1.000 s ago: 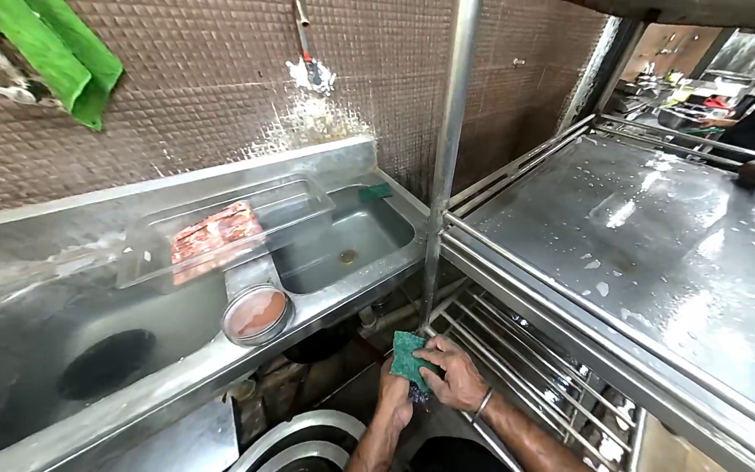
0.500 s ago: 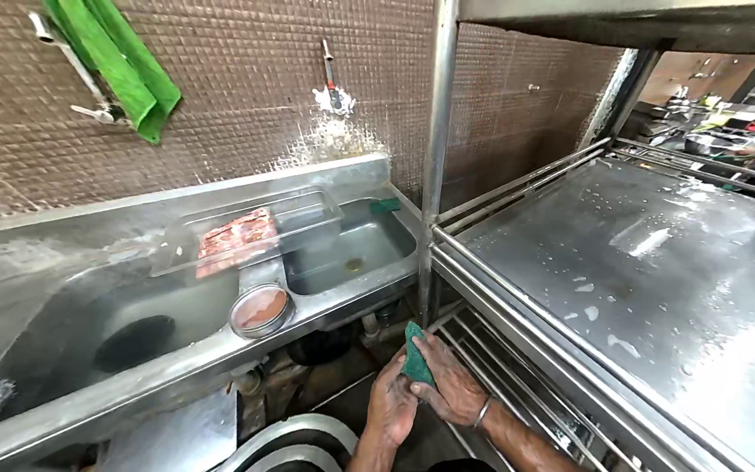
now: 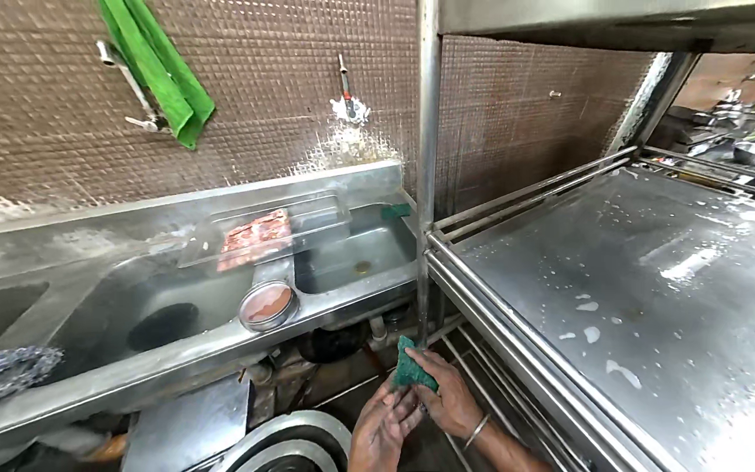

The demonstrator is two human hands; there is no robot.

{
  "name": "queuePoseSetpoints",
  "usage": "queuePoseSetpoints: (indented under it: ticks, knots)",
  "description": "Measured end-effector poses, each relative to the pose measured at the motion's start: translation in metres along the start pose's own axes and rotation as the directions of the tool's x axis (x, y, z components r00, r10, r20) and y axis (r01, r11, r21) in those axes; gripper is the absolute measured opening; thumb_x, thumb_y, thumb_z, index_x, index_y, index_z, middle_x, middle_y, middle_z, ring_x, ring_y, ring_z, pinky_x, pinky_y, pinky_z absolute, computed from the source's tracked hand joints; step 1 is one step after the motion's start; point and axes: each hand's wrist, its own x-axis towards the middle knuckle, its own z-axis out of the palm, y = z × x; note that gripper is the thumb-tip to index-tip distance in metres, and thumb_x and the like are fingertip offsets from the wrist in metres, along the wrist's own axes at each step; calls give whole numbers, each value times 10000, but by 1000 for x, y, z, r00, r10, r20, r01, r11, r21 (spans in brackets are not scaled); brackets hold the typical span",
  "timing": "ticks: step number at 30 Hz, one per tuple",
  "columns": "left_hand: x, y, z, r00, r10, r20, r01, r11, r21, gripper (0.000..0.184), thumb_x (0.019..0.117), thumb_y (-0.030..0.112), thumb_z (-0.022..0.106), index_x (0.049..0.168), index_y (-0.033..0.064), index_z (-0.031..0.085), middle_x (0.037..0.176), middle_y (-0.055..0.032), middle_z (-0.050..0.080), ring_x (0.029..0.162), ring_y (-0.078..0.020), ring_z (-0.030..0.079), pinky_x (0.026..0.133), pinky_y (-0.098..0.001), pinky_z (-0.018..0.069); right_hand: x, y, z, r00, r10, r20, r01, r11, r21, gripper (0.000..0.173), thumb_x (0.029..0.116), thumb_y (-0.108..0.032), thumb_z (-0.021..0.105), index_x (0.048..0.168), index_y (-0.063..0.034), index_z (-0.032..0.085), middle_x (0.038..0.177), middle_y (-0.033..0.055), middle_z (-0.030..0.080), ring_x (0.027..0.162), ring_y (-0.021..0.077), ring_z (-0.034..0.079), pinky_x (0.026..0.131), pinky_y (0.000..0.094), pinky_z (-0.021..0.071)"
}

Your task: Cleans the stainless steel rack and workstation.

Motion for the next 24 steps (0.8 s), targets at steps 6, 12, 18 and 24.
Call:
queuePoseSetpoints:
  ticks: [6,12,18,24]
  knots:
    - [8,37,-14,985,99,-140,-50,948,316,348,1038,127,389,1230,-9,646,1131,-226,731,937,-309,748,746,-399,628,39,-25,-22,984,-53,-171,59,998,30,571,962,-213,674,1509,-145,527,1459,97,582,1319,177,578,1127,371,485]
    - [57,73,-42,940,178,-291,-44,910,412,267,1055,55,402,1131,-18,648,940,-153,757,768,-216,744,641,-316,611,115,-71,-64,776,-335,-535,197,934,-299,533,954,-283,690,1468,-194,581,1427,114,601,1240,218,633,1007,432,569]
    - [121,106,-49,962,193,-194,-84,883,461,240,1053,49,422,1133,-29,635,928,-141,749,762,-209,738,644,-313,615,211,-159,-141,436,-631,-642,222,766,-603,576,927,-198,718,1463,-67,550,1523,229,467,1375,337,514,1100,469,497]
    - [174,119,-59,974,207,-89,-136,856,500,218,1031,23,436,1089,-36,638,896,-122,752,754,-193,736,641,-307,612,313,-205,-186,242,-743,-624,-74,627,-775,683,904,-252,731,1540,-200,487,1558,331,345,1398,460,441,1072,529,492]
